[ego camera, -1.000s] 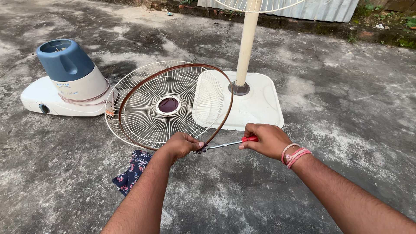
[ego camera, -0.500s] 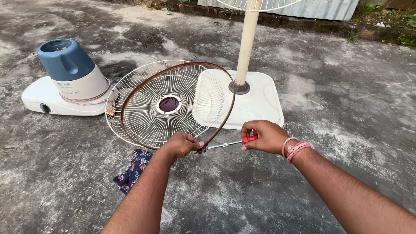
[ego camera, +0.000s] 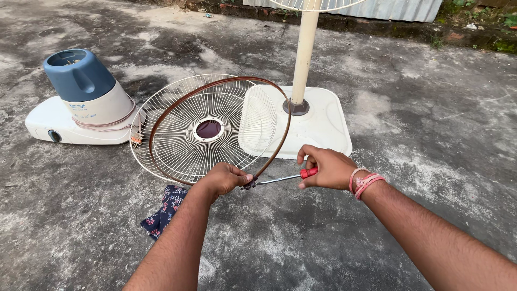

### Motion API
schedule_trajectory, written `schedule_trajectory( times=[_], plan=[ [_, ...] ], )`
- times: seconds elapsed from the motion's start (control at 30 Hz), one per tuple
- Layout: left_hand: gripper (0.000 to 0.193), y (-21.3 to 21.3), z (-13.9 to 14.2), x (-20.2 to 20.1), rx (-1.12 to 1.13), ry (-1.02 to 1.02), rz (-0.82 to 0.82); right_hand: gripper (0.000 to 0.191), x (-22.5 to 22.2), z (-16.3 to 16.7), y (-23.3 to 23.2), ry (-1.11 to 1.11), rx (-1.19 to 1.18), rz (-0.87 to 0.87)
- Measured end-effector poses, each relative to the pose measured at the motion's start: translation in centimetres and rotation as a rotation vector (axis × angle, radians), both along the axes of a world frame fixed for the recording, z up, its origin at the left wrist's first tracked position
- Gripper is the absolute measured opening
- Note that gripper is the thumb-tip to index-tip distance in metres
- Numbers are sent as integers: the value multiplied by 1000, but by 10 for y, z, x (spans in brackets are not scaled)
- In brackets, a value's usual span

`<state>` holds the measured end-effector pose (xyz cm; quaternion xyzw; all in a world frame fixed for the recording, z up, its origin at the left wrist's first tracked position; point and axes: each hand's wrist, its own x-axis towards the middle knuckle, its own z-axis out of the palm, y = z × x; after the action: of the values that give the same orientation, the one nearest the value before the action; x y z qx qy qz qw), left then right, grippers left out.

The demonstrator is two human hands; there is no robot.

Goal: The person services a pedestal fan on the ground. They unscrew the guard clip with a screwdriver, detach the outer trim ring from the fan grille, set the ring aside, and then wipe the grille wires with a cloth, working around the guard.

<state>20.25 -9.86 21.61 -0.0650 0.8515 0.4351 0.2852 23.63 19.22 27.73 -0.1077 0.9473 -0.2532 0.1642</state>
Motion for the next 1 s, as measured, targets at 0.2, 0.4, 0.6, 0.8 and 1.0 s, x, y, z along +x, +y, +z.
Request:
schedule_trajectory(
  times=[0.2, 0.4, 0.6, 0.8, 1.0],
  plan=[
    [34, 1, 0, 2, -11, -7, 16, 30, -2, -3, 2, -40, -164, 35],
    [34, 1, 1, 1, -9, -11, 8, 24, 3, 2, -4, -111, -27, -86],
    [33, -1, -2, 1, -29, -4, -1, 36, -2, 0, 1, 4, -79, 73],
    [33, -3, -2, 0, -25, -11, 11, 25, -4, -5, 5, -71, -96, 2],
    [33, 0, 0, -1, -32, 8, -4, 47, -6, -7, 7, -69, -48, 17]
  ],
)
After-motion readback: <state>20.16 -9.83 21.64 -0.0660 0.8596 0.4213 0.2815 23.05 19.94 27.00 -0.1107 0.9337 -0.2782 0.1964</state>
